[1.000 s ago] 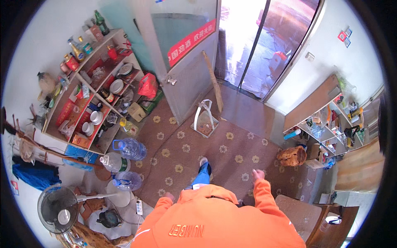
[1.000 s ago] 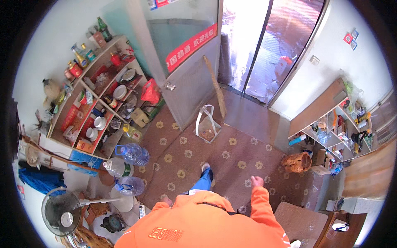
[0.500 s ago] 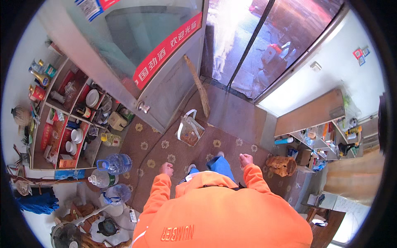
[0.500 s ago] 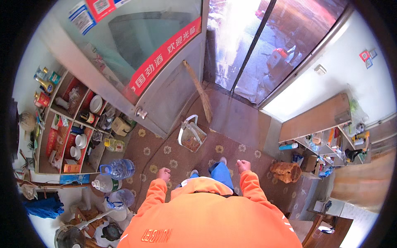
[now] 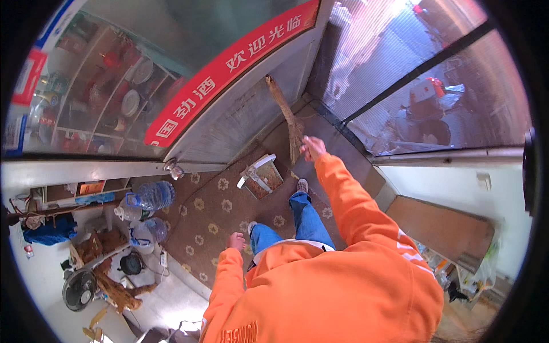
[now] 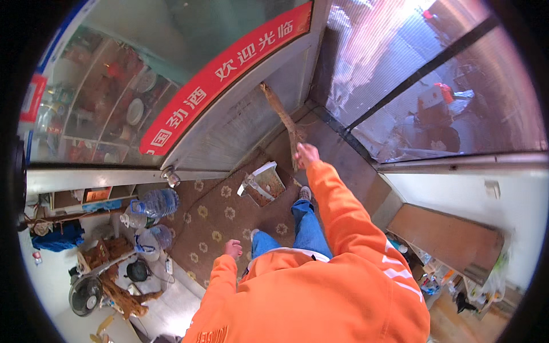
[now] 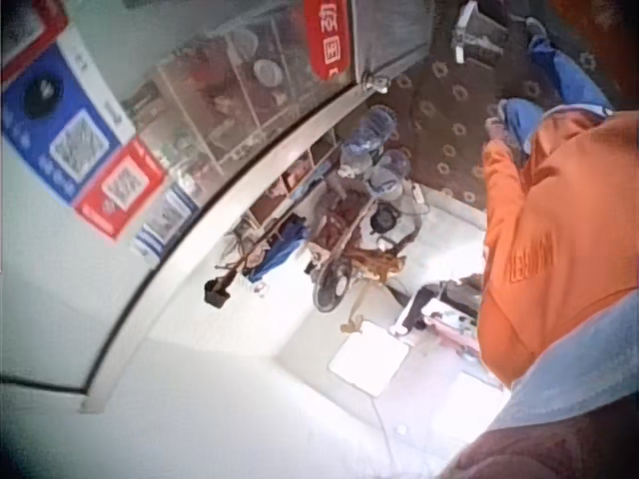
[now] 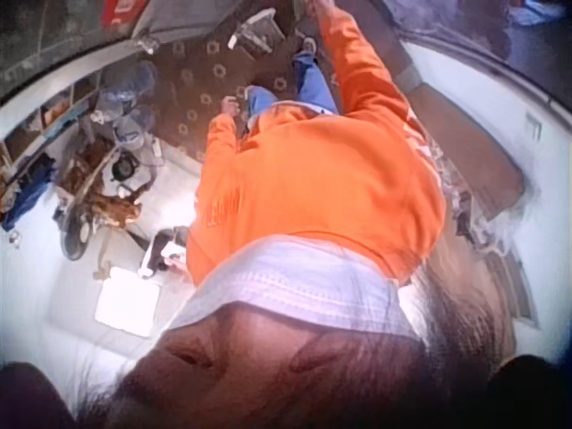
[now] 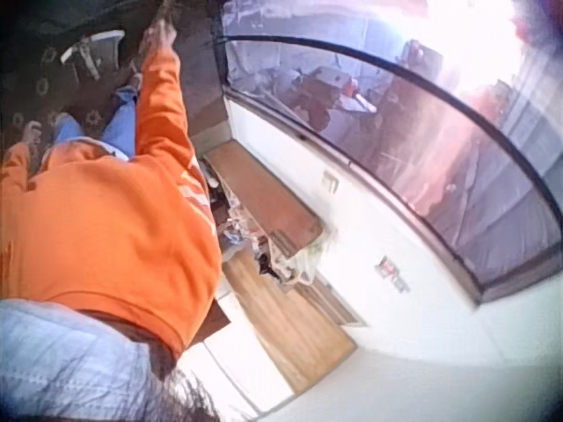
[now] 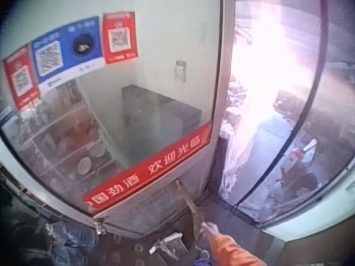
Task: The person sweeps debris into a dustpan using a broom inside a cluttered room, then walks to an outdoor area and continues sweeping. The person briefly pauses to handle a phone and a bag before resuming sweeping and dumping the collected debris into a bucket.
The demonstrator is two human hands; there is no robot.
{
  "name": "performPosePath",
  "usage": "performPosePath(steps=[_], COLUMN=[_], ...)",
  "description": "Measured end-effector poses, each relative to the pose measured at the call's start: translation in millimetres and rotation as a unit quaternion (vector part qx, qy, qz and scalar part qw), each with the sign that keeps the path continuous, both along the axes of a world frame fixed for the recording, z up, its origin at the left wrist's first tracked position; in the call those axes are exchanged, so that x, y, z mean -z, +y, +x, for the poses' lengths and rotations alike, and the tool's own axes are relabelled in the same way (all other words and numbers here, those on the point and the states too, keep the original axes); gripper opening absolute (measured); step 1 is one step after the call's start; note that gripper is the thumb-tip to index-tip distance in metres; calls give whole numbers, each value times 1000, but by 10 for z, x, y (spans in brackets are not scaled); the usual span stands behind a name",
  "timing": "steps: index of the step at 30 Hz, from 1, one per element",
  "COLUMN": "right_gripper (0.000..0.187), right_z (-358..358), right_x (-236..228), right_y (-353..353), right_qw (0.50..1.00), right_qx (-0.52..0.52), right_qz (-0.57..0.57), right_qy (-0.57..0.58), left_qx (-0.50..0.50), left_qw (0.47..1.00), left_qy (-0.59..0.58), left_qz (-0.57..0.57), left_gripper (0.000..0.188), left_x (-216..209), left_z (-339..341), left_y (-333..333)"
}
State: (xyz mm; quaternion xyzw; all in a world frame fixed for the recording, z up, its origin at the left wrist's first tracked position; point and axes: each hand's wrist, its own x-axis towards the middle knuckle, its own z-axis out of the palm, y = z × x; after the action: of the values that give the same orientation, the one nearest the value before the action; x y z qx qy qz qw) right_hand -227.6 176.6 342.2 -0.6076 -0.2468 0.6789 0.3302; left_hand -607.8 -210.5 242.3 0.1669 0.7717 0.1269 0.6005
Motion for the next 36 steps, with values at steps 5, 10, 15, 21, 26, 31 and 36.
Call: performPosePath(steps=[5, 10, 15, 21, 26, 31, 36], right_gripper=[51, 72, 84, 66, 40, 41, 66], right_z=[-76, -326, -414, -467, -17, 992, 1557], right_x=[605, 832, 899, 1137, 926, 575, 12], right_y=[1356, 2110, 2353, 2290, 1697, 474, -212], right_qw=[992, 982, 943, 919, 904, 972, 969], right_qx=[33, 39, 95, 124, 217, 56, -33], right_qz=[-41, -104, -146, -112, -71, -15, -226], right_qy=[114, 155, 285, 356, 362, 230, 96], left_qx=[-190, 58, 177, -24, -311, -407, -405], left_qw=[967, 993, 953, 991, 947, 905, 907], left_qy=[-156, 97, 206, 120, -82, -68, -58], left_qz=[71, -14, 132, 52, 12, 102, 101], left_gripper=[19, 25, 38, 67, 70, 29, 22], left_x=[179, -221, 894, 1651, 1603, 1623, 2210], left_z=[355, 1068, 1080, 1078, 1170, 1327, 1229], left_y=[-143, 805, 1148, 1952, 2471, 2722, 2597])
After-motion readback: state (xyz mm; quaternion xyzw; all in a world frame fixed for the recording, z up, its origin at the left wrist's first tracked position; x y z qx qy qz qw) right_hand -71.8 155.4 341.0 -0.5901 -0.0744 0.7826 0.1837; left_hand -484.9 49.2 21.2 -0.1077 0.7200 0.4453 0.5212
